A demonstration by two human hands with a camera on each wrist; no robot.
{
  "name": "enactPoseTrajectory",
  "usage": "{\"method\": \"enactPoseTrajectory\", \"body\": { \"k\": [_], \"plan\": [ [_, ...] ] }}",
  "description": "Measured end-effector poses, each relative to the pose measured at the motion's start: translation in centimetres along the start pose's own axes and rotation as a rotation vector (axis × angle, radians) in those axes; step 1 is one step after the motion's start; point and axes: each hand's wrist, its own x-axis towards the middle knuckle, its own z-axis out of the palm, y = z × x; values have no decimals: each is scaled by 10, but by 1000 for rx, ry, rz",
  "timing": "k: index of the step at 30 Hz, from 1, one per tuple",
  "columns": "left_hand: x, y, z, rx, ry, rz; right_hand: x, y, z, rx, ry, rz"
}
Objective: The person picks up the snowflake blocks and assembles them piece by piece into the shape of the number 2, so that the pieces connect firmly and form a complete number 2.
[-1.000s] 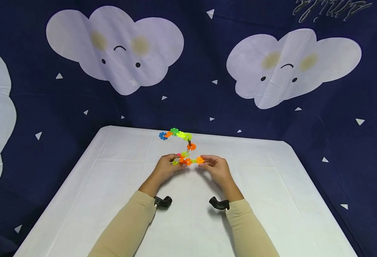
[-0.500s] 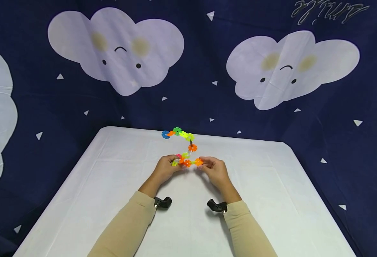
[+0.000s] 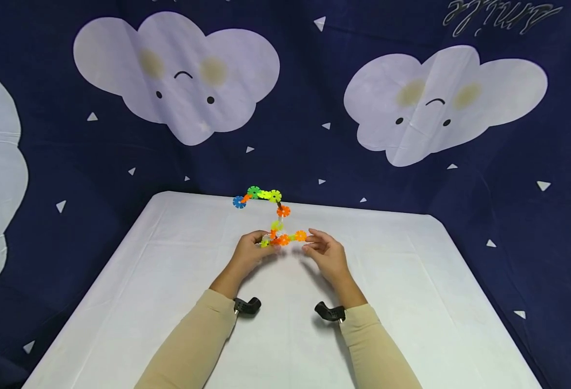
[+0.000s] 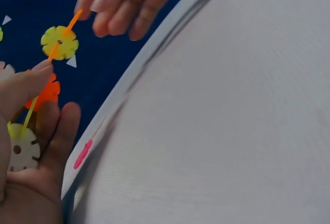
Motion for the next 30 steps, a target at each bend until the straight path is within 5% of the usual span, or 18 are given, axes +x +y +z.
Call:
{"method": "enactPoseTrajectory", "body": {
  "k": [6,16,30],
  "plan": [
    [4,-3,-2,-109,101,-5,2,6,1,-184,43,45],
    [5,-2,-7,-138,241,-30,9,12,16,-473,-69,-14],
    [4,-4,-5,-180,237,-12,40,30,47,-687,-181,-155]
  ]
}}
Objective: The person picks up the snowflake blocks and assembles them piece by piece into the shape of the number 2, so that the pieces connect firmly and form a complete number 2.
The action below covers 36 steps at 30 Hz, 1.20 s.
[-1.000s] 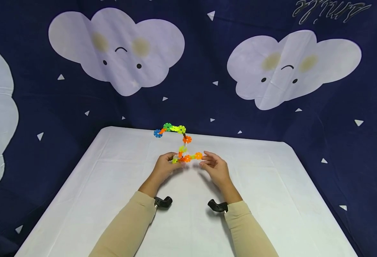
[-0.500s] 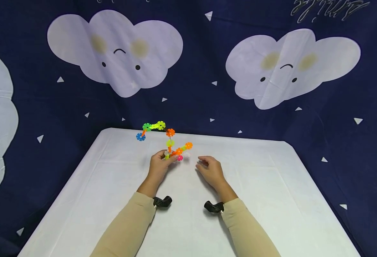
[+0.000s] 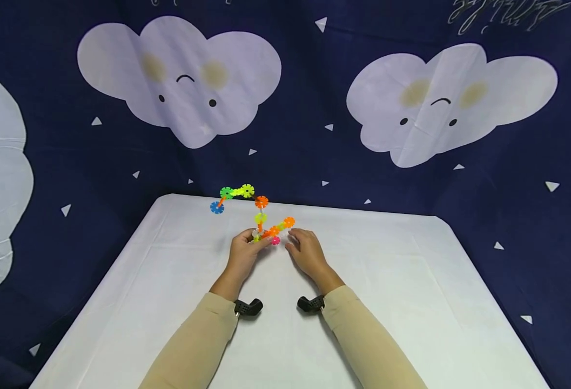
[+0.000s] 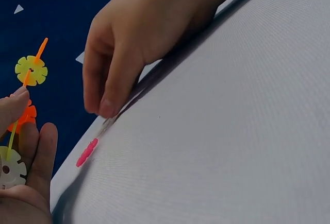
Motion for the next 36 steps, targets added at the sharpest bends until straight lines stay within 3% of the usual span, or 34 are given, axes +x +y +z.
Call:
{"method": "enactPoseTrajectory", "body": {
  "k": [9,15,23,29,32,36],
  "plan": [
    [-1,0,5,10,-16,-16,12,-3,5,-114,38,-26],
    [-1,-1,6,17,-16,-19,14,-2,3,-62,40,7],
    [-2,-1,6,46,-20,-38,3,4,-7,285,118,174],
    [-1,-3,6,72,-51,-8,-10,12,-26,605,253,340],
    [0,-4,5,71,-73,6,-15,14,-37,767,315,358],
    [0,-4,4,67,-106,7,-19,13,-46,899,333,334]
  ]
}}
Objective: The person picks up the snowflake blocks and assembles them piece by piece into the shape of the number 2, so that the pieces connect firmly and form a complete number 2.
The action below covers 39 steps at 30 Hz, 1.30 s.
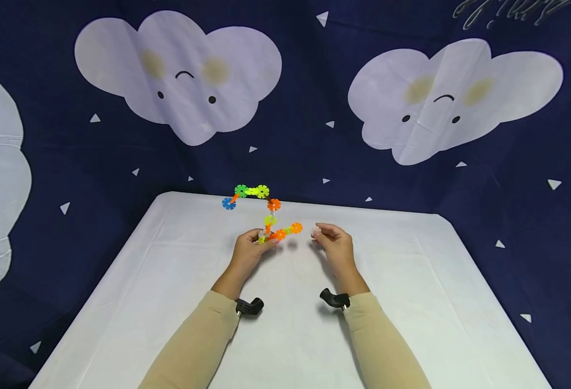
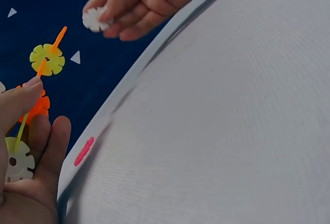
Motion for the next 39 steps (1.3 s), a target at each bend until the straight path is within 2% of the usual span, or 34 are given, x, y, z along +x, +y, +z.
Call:
{"method": "enactPoseTrajectory", "body": {
  "k": [5,10,17,22,30,34,39],
  "plan": [
    [-1,2,-1,-6,-44,4,-3,-6,-1,55,-57,-43],
    [-3,4,-1,14,-68,-8,-5,-8,0,21,-102,-74],
    [-3,5,-1,45,-100,3,-6,-9,-3,-51,-110,-70],
    [-2,5,-1,44,-128,-7,-8,-14,-3,-63,-135,-85],
    [-3,5,-1,130,-137,-11,-22,-32,5,-102,-141,-170],
    [-4,5,0,142,-138,-14,-24,-31,6,-91,-124,-177],
    [-5,4,1,140,-135,-23,-18,-10,1,-87,-111,-159]
  ]
}}
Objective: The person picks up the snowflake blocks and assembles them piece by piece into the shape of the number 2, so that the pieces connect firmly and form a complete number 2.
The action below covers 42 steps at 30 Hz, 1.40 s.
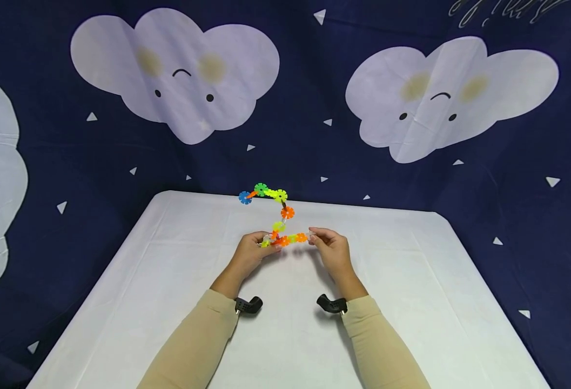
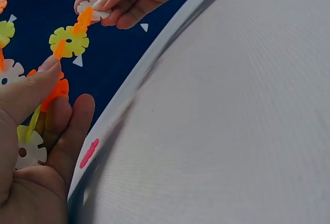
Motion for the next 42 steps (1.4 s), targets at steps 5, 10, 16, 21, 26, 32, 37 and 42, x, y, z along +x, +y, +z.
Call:
{"method": "enactPoseTrajectory", "body": {
  "k": [5,10,16,21,26,32,37,42],
  "plan": [
    [-1,-1,-3,-1,-4,-5,0,8,2,-3,12,8],
    [-4,0,-3,33,-11,6,-2,4,7,-27,17,-12],
    [-3,0,-2,-70,4,12,2,6,6,16,-2,-56],
    [2,-2,-9,-203,74,37,5,12,11,60,-55,-20],
    [5,-4,-19,-194,236,25,6,22,29,-374,-202,37],
    [7,-5,-22,-227,281,10,14,32,59,-697,-350,-103],
    [7,-6,-19,-236,266,-7,22,40,75,-774,-353,-174],
    [9,-5,-17,-223,269,-9,25,41,80,-855,-369,-247]
  ]
}}
